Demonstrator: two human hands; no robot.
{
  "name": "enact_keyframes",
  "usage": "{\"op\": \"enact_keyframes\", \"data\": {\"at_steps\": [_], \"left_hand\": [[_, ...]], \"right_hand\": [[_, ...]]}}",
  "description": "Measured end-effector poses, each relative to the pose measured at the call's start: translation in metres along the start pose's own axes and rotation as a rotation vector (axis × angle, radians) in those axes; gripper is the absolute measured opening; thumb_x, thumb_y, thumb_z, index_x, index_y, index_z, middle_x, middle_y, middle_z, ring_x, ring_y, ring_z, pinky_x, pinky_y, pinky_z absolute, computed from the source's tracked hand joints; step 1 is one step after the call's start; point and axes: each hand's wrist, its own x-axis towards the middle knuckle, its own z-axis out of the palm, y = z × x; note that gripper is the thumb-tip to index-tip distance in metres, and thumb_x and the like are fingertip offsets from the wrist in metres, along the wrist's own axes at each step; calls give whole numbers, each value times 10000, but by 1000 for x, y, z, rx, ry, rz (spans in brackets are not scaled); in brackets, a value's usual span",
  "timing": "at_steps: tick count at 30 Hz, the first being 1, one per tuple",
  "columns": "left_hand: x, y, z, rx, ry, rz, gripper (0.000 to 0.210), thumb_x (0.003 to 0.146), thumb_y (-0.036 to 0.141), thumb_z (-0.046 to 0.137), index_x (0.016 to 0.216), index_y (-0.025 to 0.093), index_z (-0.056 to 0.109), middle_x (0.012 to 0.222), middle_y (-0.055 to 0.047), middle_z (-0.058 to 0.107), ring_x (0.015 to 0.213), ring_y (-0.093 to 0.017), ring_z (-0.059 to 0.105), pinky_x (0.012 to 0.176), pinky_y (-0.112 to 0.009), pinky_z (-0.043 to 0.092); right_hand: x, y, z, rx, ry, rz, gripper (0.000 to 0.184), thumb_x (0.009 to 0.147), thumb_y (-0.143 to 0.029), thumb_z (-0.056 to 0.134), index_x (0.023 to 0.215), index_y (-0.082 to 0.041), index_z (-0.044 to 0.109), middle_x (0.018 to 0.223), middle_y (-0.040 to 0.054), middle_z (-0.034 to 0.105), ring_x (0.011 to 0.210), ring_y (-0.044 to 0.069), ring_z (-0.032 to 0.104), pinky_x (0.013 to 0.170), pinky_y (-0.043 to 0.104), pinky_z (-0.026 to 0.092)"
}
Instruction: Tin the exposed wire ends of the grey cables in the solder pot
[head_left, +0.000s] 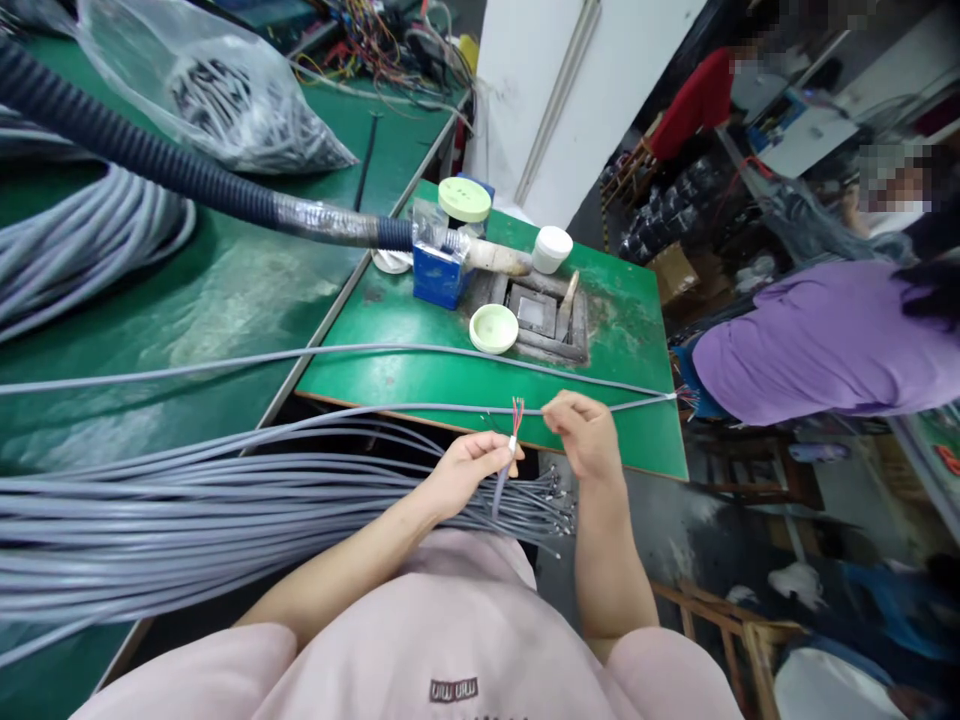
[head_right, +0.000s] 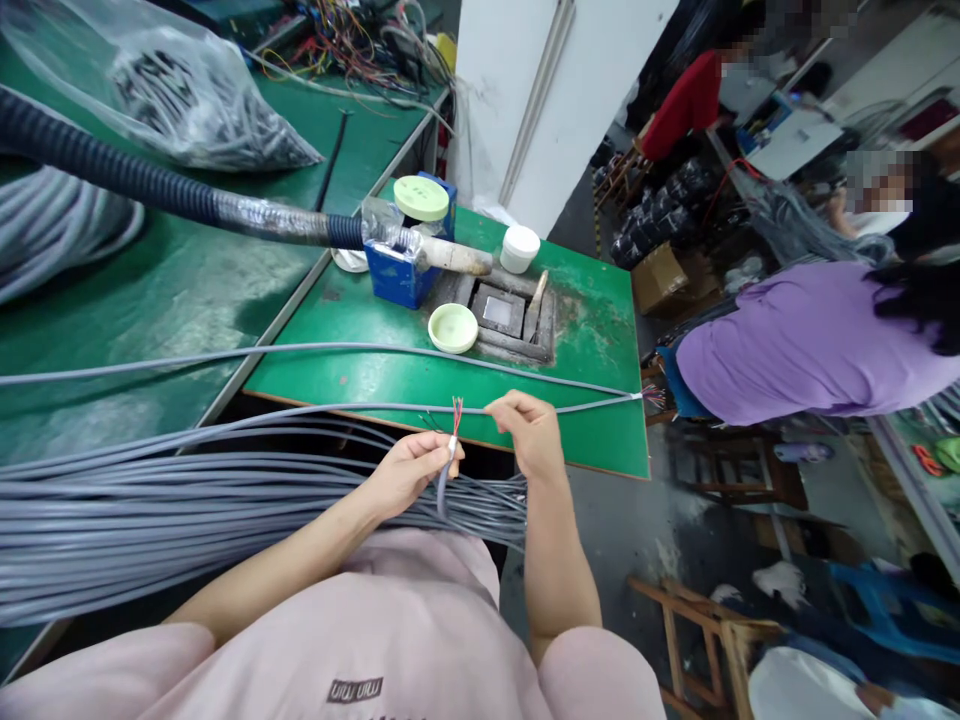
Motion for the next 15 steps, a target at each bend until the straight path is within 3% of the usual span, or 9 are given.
{"op": "enact_keyframes", "data": {"at_steps": [2,4,10,15], "left_hand": [[1,0,0,2,-2,2,355,658,463,789,759,133,707,630,-10,639,579,-88,516,626,-225,387],[1,1,0,11,-14,0,357,660,462,788,776,133,712,637,-13,645,585,-91,522,625,-226,388],[-3,5,0,-17,14,19,355,652,458,793,757,129,707,612,-12,637,570,-90,520,609,-225,390],[-2,10,-1,-131,59,28,326,651,414,804,766,127,700,606,-8,634,559,-81,533,590,-207,408]], "right_hand": [[-5,-3,7,-128,-127,64,50,686,-249,727,720,-221,749,643,-21,597,611,108,516,596,256,407],[-7,-6,16,-158,-174,99,94,668,-271,745,753,-234,762,707,-11,635,679,131,560,653,276,442],[-6,3,32,-60,-42,22,128,672,-297,763,589,-224,698,580,-35,555,588,116,513,620,278,431],[-11,18,29,-58,43,-52,71,711,-268,730,655,-226,719,597,-26,572,601,119,519,593,266,418]]}}
